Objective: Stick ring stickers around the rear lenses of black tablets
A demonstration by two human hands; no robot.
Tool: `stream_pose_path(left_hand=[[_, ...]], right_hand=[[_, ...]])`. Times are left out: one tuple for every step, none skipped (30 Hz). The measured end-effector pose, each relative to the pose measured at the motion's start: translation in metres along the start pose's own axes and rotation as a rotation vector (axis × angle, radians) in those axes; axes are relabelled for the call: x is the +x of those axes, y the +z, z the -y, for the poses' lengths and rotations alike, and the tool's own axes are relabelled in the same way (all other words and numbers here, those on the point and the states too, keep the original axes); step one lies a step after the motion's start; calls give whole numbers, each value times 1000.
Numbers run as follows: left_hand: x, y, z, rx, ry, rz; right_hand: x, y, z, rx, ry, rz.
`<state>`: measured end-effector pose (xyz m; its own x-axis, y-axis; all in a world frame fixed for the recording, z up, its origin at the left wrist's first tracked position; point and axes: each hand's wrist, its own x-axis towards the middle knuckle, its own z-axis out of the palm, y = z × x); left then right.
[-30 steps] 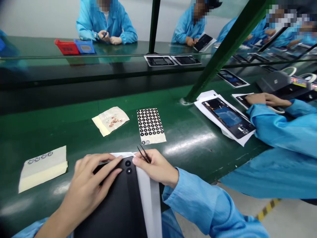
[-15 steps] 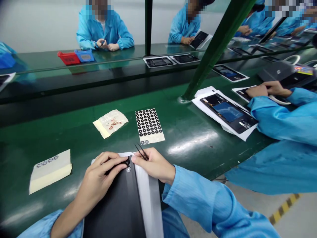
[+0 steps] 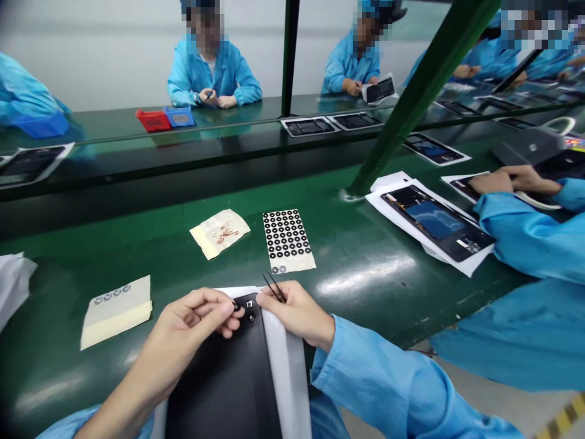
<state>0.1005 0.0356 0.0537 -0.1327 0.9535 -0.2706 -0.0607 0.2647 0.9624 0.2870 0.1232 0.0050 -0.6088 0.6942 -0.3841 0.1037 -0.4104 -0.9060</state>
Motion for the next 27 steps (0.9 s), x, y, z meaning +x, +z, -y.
stream_pose_path(left_hand=[[-3,2,-3,-72,-29,-2],[-6,3,-4,-118,-39,-16],[-9,3,-5,-140,-32,-33],[-12,4,-6,-142,-16,-51],[-15,3,-6,-133,5,-67],[-17,3,-7,-116,26,-79],[-20,2,-7,-96,46,-86],[-23,1,-8,-76,65,-92],[-25,0,-10,-53,88,-97],[-28,-1,-11,-25,118,-102],[-30,-2,-12,8,163,-108],[-32,-3,-13,49,220,-116],[-34,-4,-14,94,283,-126],[-35,-5,-14,139,342,-136],[-36,-6,-15,178,391,-145],[-37,-7,-15,205,424,-150],[-38,-9,-15,221,441,-152],[-39,-10,-16,226,445,-151],[-39,-11,-17,221,444,-148],[-40,-11,-17,210,438,-141],[-40,-11,-18,194,426,-134],[-40,-11,-18,177,409,-128],[-40,-10,-17,160,390,-122],[-40,-10,-17,145,372,-118],[-40,-9,-16,131,358,-117],[-40,-9,-16,123,350,-119],[-40,-10,-17,119,344,-119]], right_hand=[[0,0,-1,-29,-10,-3],[1,0,-2,-66,-23,-4],[1,-1,-4,-107,-41,0],[1,-1,-5,-144,-68,4],[2,-1,-6,-174,-105,10],[2,-1,-7,-195,-147,17],[3,-1,-8,-210,-189,24],[3,-1,-9,-224,-227,29],[4,-1,-9,-241,-258,32],[4,-1,-10,-264,-280,34],[4,-1,-10,-290,-294,35],[4,-1,-10,-313,-302,32],[4,-1,-10,-331,-307,30],[5,-1,-10,-344,-310,30],[5,-1,-10,-352,-311,31],[5,-1,-10,-356,-312,32],[5,-1,-10,-355,-313,36],[5,-1,-10,-352,-313,40],[4,0,-9,-347,-314,43],[4,0,-9,-342,-313,45],[4,0,-9,-337,-313,47],[4,0,-9,-336,-313,48],[5,0,-10,-341,-315,46],[5,0,-10,-351,-320,43],[5,-1,-10,-363,-327,38],[6,-1,-10,-374,-334,35],[6,-1,-11,-388,-342,29]])
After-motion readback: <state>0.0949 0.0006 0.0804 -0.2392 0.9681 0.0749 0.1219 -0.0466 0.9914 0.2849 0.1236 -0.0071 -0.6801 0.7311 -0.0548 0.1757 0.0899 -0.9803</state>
